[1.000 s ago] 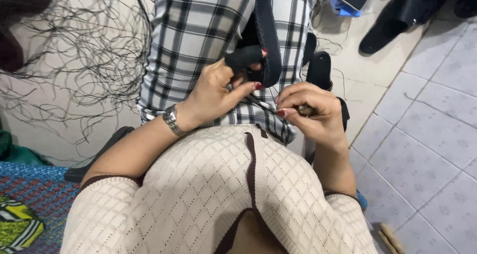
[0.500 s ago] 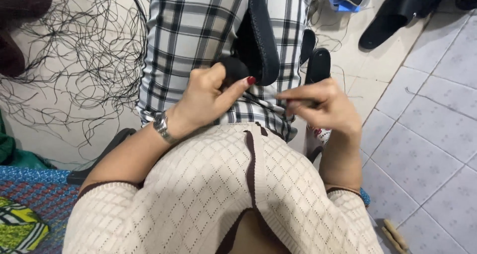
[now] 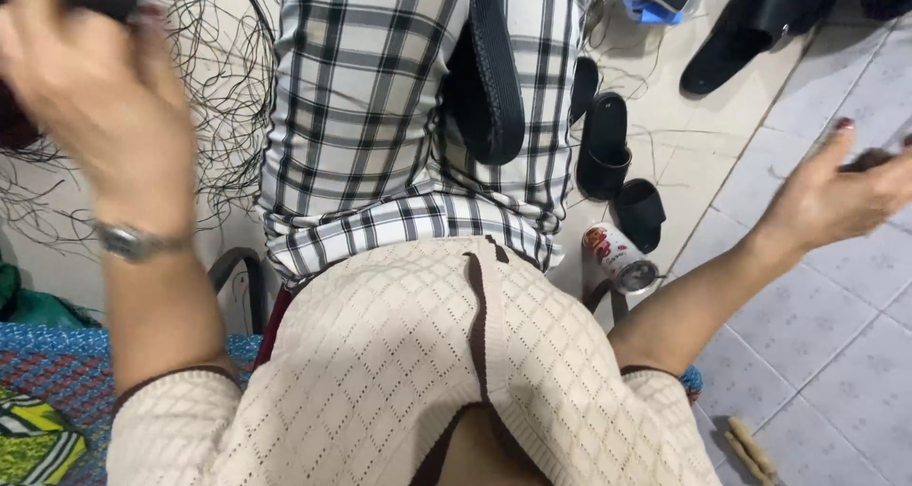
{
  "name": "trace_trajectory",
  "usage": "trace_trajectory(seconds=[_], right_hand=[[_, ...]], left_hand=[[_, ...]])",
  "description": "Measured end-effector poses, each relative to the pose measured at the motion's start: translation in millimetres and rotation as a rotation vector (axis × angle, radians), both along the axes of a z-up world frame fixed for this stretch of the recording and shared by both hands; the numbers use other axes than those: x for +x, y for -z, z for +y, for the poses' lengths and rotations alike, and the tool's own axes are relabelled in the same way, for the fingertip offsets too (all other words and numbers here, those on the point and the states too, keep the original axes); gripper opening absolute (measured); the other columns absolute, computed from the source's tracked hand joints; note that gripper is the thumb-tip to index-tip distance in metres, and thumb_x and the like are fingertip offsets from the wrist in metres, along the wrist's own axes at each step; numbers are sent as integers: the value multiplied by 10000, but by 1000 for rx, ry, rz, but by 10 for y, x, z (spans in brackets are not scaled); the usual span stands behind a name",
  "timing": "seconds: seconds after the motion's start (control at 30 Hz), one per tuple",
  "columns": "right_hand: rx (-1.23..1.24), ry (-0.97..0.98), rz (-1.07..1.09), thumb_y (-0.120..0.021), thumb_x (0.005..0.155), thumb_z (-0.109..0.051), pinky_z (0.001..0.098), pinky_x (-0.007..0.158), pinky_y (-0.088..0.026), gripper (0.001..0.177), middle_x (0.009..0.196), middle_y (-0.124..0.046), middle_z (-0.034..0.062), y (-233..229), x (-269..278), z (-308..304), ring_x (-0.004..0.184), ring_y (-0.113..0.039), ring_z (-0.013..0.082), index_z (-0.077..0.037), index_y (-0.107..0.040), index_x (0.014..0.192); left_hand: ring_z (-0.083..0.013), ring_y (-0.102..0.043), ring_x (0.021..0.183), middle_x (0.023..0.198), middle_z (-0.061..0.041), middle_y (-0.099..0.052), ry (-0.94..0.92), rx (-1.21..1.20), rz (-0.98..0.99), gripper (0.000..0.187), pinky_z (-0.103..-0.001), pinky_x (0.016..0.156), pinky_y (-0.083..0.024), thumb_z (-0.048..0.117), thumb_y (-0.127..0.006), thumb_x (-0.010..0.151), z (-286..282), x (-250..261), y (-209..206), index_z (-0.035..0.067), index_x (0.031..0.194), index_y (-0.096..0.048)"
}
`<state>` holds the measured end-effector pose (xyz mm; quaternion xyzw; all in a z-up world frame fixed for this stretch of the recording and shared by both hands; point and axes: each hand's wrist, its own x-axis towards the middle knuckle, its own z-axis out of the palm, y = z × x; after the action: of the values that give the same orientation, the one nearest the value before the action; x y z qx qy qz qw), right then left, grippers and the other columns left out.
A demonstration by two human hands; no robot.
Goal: Hand-sewing the sole of a black shoe using a needle and thread.
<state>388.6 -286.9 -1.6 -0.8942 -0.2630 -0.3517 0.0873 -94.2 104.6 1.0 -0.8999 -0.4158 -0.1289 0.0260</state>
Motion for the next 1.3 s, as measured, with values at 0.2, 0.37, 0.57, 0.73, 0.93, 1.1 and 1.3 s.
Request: trace_trajectory(seconds=[0.2, 0.37, 0.57, 0.73, 0.93, 1.1, 1.3], right_hand=[[31, -935, 974, -657, 1061, -31, 311, 668, -450, 225, 1177, -728, 150, -523, -1581, 1333, 622, -500, 138, 48, -645, 1271], [70, -920, 1322, -745, 886, -28, 283, 418, -373, 44, 549, -607, 62, -343, -1889, 1415, 403, -486, 204, -26, -734, 843], [350, -857, 1451, -789, 882, -84, 251, 493, -373, 172, 502, -538, 8, 98, -1924, 1434, 475, -427, 95, -81, -732, 720], [71, -879, 1246, -796, 940, -160, 333, 575, -464, 138, 589, -614, 100, -365, -1761, 1616, 551, -567, 245, -34, -739, 935], [71, -959, 1088, -904, 872, -261, 348, 489, -467, 321, 553, -586, 123, -189, -1720, 1953, 515, -624, 282, 4, -736, 940], [108, -1014, 1053, -887, 907, -232, 387, 518, -513, 268, 674, -684, 156, -392, -1697, 1887, 607, -695, 342, -22, -776, 1031], [-125, -1251, 1395, -708, 884, -37, 435, 442, -514, 90, 549, -616, 172, -1056, -1886, 1512, 452, -615, 369, 43, -721, 846]], left_hand=[[-294, -767, 771, 1112, -323, -724, 622, -659, -403, 97, -219, 634, -675, -17, -702, 972, -1014, 1037, -210, -98, 934, -740], [-260, -611, 499, 660, -10, -504, 497, -662, -542, 408, -313, 439, -457, 253, -731, 979, -1048, 1147, 75, 60, 637, -620], [-240, -544, 426, 539, 43, -406, 325, -572, -572, 426, -282, 400, -414, 233, -772, 902, -1074, 1322, 255, 141, 556, -541], [-342, -626, 563, 626, -71, -530, 369, -672, -629, 337, -366, 451, -454, 252, -759, 913, -1187, 1171, 234, 76, 670, -607], [-413, -683, 780, 950, -209, -625, 549, -548, -510, 315, -468, 617, -533, 273, -766, 792, -1270, 1260, 594, 8, 896, -630], [-375, -688, 753, 980, -195, -634, 566, -391, -556, 261, -424, 592, -543, 238, -787, 815, -1207, 1300, 673, 37, 729, -645], [-320, -672, 748, 846, -125, -623, 605, -457, -589, 509, -378, 603, -518, 380, -793, 893, -1217, 1133, 83, 35, 592, -570]])
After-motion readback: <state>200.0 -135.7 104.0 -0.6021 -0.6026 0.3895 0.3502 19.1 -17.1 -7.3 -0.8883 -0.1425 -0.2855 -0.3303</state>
